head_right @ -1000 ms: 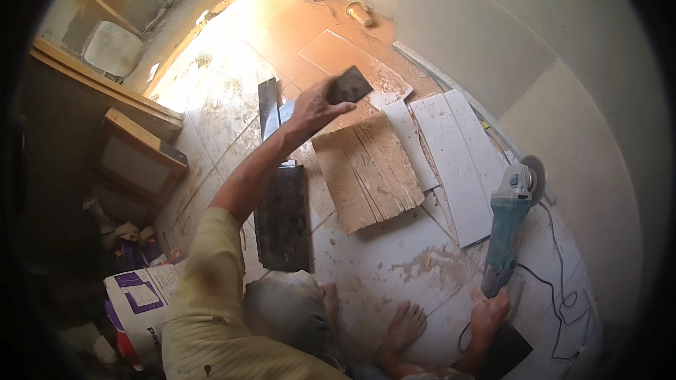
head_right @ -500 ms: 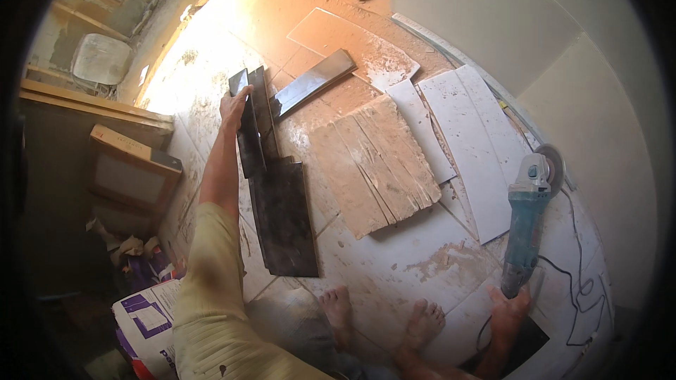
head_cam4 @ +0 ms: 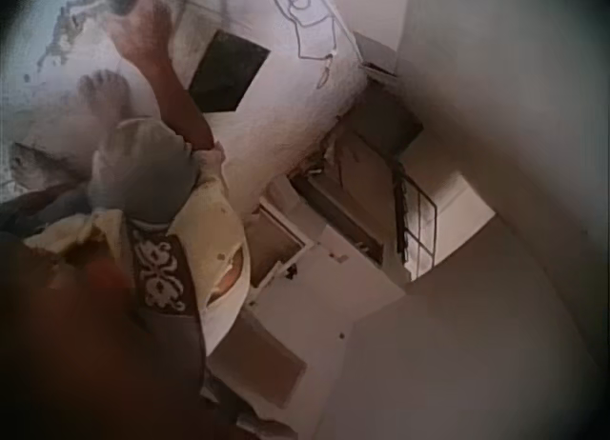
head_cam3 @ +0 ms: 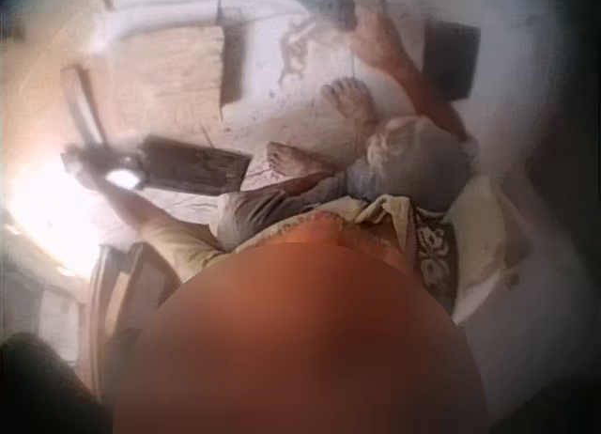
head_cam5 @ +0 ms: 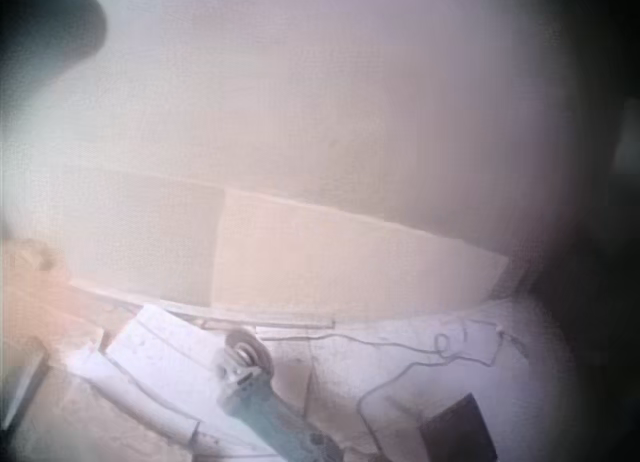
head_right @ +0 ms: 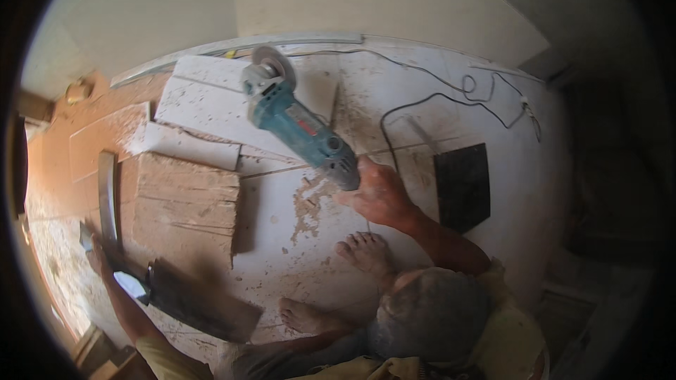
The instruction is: The person uses an angle grinder to cut several dark floor tiles on the floor.
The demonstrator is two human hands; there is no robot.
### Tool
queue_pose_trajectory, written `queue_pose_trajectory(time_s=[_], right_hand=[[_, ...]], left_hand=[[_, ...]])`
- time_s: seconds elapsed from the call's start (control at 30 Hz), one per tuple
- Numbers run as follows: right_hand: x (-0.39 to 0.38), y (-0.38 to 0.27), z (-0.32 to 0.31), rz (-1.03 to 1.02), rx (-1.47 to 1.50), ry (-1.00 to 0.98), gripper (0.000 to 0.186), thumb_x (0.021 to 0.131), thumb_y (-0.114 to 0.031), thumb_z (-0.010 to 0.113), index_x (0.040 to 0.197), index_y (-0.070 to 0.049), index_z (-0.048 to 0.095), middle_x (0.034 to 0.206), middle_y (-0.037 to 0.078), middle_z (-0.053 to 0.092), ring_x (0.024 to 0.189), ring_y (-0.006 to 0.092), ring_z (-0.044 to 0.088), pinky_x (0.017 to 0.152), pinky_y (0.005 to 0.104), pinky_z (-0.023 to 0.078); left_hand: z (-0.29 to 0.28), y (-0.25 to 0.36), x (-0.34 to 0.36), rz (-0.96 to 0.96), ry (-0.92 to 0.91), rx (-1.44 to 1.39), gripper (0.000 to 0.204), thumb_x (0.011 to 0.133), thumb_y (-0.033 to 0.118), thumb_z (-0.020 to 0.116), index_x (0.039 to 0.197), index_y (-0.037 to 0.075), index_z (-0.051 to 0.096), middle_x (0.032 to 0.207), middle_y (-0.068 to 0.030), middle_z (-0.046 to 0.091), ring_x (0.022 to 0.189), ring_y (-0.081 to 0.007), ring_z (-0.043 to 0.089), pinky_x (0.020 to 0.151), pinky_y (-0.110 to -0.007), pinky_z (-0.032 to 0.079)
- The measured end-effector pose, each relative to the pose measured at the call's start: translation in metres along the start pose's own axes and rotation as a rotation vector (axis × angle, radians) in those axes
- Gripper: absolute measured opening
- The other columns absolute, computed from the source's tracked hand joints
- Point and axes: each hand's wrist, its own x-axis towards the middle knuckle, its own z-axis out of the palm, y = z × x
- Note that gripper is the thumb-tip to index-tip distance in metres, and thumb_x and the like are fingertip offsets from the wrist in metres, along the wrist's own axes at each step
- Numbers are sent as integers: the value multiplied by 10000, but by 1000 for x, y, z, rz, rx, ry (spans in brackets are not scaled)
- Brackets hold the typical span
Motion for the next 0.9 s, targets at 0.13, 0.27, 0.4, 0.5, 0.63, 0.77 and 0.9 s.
queue_pose_trajectory(time_s=[0.13,0.27,0.4,0.5,0.63,0.77,0.9], right_hand=[[-14,1,-16,140,-7,-48,531,696,-311,840,973,40,554,868,236,670,865,409,670,771,434,516],[-36,13,-23,244,116,-107,521,708,-308,817,969,54,548,839,248,659,853,410,672,765,452,511],[-45,29,-38,187,166,-37,496,704,-288,804,952,61,552,822,254,653,845,411,674,761,456,513],[-43,34,-68,141,158,6,487,698,-278,799,948,65,560,832,260,655,846,410,676,763,451,517],[-61,69,-109,202,204,135,486,698,-261,795,982,72,581,853,263,661,842,389,679,774,433,526],[-51,84,-148,184,321,160,477,696,-246,804,1007,60,612,880,224,674,840,320,676,775,392,526],[-44,103,-172,305,231,258,455,691,-237,817,986,47,620,897,203,677,840,278,669,775,375,510]], left_hand=[[-24,-78,75,372,-178,-15,733,1021,534,347,1454,-57,367,1279,-206,631,1213,-308,586,991,-411,446],[0,-10,56,-26,71,367,675,1009,505,451,1404,-41,430,1032,-186,702,942,-301,659,830,-408,495],[-4,190,-111,641,-138,327,451,968,312,618,660,-5,524,547,-59,399,536,-187,375,527,-371,347],[11,303,-263,803,-1106,267,282,875,232,736,759,-16,667,620,-91,582,539,-154,492,535,-336,400],[121,376,-462,1362,-1747,212,395,870,351,729,1091,25,700,931,-192,713,833,-336,697,741,-399,552],[228,422,-606,1155,-1763,26,545,889,265,682,1332,-14,530,1232,-230,632,1121,-350,629,937,-392,511],[318,436,-711,1394,-1587,-347,487,891,269,656,1293,11,561,1245,-193,626,1163,-377,576,990,-438,459]])
